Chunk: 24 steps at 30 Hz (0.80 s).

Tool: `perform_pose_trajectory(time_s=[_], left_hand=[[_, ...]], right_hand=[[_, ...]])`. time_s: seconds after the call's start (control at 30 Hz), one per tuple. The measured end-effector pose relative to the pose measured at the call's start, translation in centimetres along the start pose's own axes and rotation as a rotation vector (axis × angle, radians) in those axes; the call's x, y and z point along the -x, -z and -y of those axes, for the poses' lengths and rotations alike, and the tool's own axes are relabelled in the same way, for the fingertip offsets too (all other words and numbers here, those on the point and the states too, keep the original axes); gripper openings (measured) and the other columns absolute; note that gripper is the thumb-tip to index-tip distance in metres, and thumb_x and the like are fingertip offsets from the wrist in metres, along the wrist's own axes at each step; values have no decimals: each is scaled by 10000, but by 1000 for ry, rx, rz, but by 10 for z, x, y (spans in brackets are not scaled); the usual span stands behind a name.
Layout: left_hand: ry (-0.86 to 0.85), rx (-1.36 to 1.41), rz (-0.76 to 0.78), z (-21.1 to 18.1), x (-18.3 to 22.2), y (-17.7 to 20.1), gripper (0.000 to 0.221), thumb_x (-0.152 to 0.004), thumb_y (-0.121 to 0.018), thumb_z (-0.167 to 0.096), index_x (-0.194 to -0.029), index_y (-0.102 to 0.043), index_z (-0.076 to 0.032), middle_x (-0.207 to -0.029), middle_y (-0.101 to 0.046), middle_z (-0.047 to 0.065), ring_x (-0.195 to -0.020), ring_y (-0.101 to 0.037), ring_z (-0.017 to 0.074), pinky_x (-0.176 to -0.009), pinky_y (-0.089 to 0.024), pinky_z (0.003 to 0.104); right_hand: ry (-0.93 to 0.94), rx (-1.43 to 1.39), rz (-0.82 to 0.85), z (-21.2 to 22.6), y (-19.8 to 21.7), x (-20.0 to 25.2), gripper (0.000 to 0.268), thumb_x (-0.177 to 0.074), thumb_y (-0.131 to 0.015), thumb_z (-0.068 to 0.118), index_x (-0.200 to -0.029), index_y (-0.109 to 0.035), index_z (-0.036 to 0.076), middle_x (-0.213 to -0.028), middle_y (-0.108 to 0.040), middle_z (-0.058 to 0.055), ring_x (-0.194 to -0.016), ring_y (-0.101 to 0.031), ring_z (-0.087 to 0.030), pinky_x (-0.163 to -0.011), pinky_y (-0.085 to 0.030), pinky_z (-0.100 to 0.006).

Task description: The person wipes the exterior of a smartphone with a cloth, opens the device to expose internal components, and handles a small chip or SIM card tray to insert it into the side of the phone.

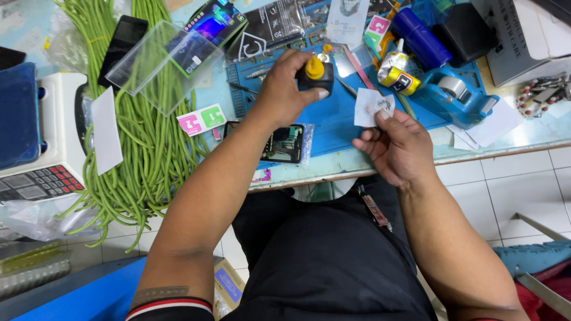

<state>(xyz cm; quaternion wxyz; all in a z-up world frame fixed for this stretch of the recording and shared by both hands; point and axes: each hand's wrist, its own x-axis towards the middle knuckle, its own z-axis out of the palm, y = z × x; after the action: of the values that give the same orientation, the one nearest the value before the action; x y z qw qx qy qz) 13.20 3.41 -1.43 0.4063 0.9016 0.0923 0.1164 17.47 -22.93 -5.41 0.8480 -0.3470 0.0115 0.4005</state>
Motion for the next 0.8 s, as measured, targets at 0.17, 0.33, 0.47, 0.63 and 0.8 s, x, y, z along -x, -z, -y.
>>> perform_pose_trajectory(time_s=[0.17,0.33,0.47,0.63,0.8], left_hand=[[131,124,-19,5,6,23,665,-720,-876,-81,-1313,-576,-53,-1247,-644,41,-1080,-617,185,-867,-535,347],[101,883,-179,6,45,52,308,-923,-779,13,-1205,-655,12,-1114,-681,67,-1009,-642,138,-949,-551,310],[120,988,-218,-14,64,64,191,-925,-763,26,-1098,-686,-2,-1039,-709,52,-928,-663,117,-883,-567,290],[79,924,-234,-33,71,69,181,-941,-773,17,-1103,-694,0,-1058,-712,58,-942,-670,114,-887,-574,277],[86,886,-260,-34,73,67,178,-934,-788,5,-1089,-700,-4,-1034,-721,55,-926,-673,109,-873,-577,275]], right_hand=[[-8,28,-59,-7,14,-1,177,-1077,-576,143,-1141,-679,14,-940,-697,-77,-799,-675,-160,-827,-626,-422],[-2,27,-72,-8,29,1,149,-1085,-578,136,-1138,-672,33,-953,-689,-74,-829,-683,-178,-831,-614,-446],[12,41,-44,-9,30,1,154,-1119,-573,135,-1163,-671,25,-977,-687,-84,-861,-681,-192,-836,-603,-449],[4,52,-76,-10,25,0,183,-1105,-558,138,-1189,-671,22,-1040,-700,-77,-875,-669,-189,-836,-596,-458],[29,40,-43,-12,26,1,179,-1125,-559,126,-1224,-660,16,-1068,-693,-85,-894,-660,-192,-854,-589,-464]])
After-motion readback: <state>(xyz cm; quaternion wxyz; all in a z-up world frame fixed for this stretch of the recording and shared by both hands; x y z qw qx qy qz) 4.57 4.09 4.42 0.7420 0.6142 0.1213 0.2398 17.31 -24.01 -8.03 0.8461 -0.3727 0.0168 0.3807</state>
